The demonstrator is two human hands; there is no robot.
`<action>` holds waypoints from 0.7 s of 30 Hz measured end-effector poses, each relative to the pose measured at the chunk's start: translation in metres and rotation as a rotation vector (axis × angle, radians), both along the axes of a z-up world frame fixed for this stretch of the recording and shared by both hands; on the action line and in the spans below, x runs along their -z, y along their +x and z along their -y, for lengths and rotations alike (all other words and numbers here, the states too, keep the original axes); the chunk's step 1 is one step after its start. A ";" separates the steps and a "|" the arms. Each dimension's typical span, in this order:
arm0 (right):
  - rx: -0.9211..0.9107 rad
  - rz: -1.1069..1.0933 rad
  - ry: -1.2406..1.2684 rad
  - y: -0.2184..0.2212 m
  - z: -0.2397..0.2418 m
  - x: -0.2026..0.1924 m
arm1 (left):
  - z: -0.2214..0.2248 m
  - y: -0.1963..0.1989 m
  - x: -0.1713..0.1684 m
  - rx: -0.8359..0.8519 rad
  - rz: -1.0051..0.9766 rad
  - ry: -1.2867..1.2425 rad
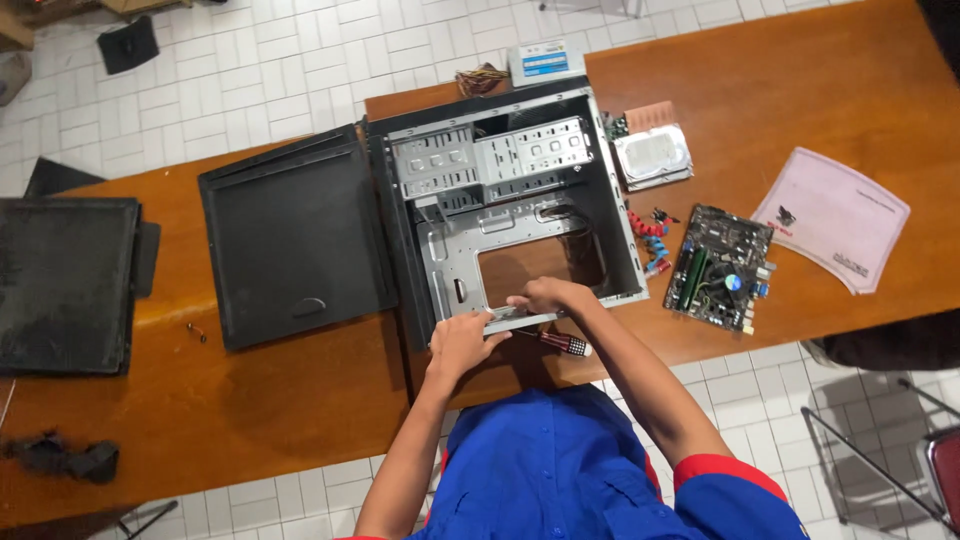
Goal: Installing RAM onto a motherboard and preparing the computer case using a screwdriver.
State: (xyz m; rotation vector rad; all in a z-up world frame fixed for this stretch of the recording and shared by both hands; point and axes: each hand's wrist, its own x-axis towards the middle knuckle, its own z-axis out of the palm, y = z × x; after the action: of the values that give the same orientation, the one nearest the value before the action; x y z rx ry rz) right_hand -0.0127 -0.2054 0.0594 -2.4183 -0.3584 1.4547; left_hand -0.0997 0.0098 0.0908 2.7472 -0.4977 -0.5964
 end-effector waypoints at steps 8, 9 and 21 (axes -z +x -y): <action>0.128 -0.047 0.122 -0.012 0.009 -0.068 | 0.003 0.003 -0.018 -0.008 -0.006 0.015; 0.128 -0.024 0.129 -0.012 0.012 -0.074 | 0.005 0.004 -0.020 -0.011 -0.009 0.020; -0.197 0.754 0.102 -0.071 0.070 0.019 | 0.007 0.003 -0.005 -0.051 0.015 0.118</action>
State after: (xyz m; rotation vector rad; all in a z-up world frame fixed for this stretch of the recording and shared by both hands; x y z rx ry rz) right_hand -0.0837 -0.2753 0.0404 -2.8138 -0.8213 0.4960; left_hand -0.0966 0.0025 0.0962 2.8679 -0.4071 -0.6110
